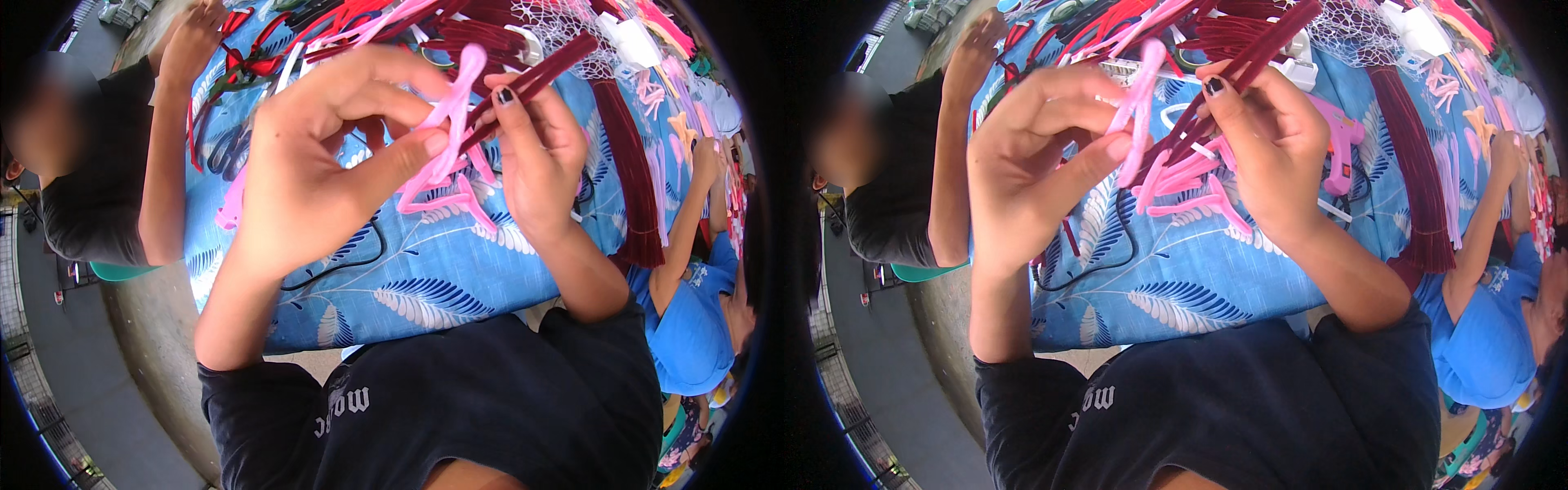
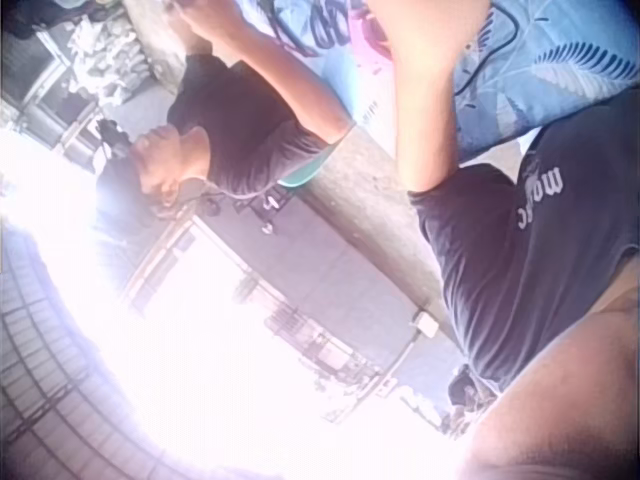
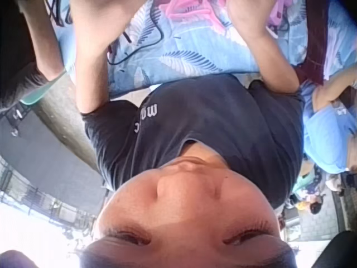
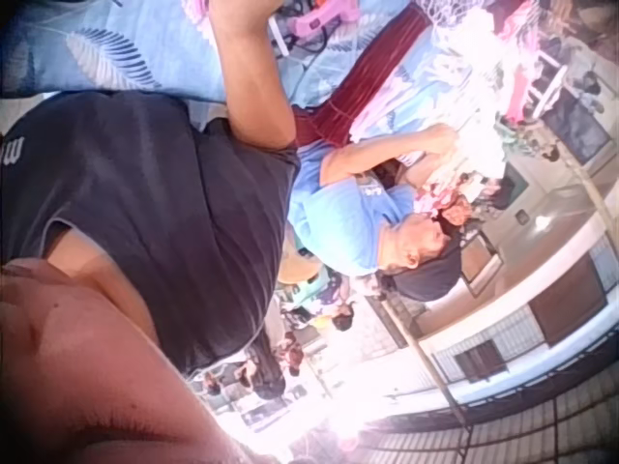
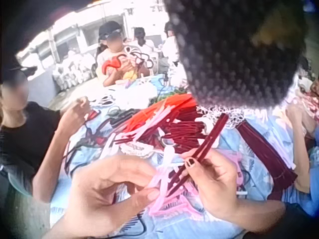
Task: The person assembles decorative ribbon items at a table by folding pink and red ribbon strips and securing them with glue from a pink glue gun.
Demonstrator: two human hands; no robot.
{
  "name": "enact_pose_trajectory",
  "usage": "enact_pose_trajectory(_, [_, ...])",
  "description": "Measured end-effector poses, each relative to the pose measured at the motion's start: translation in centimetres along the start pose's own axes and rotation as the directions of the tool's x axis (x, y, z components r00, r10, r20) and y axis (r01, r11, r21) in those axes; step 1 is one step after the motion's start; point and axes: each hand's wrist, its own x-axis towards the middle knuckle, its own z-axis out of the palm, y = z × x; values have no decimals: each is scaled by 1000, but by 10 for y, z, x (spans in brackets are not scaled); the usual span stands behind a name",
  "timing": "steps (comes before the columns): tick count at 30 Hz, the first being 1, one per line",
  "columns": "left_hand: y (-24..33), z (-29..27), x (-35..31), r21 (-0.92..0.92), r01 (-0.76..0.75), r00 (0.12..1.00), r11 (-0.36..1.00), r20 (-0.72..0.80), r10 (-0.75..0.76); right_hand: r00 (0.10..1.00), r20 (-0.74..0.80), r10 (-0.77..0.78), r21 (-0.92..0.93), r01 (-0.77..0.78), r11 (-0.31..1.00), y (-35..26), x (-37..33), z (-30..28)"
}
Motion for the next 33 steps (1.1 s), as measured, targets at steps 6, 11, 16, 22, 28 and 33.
enact_pose_trajectory(6, [-17,22,-1,32,2,983,1000,-185,4,999,30,15,1,-15,1000,1,-3,0])
enact_pose_trajectory(11, [-20,27,-4,334,-22,977,942,-194,91,998,52,24,59,-27,998,1,-4,2])
enact_pose_trajectory(16, [-19,19,-1,515,-122,983,849,-54,174,998,58,29,63,-32,997,3,-3,-1])
enact_pose_trajectory(22, [-22,8,5,593,-354,931,723,153,330,999,33,43,40,-45,998,0,-1,-1])
enact_pose_trajectory(28, [-30,0,0,276,-100,961,956,275,21,997,43,58,139,-63,988,0,-1,-1])
enact_pose_trajectory(33, [-32,-5,7,126,47,857,991,504,-105,991,108,75,156,-91,984,-2,-2,-1])
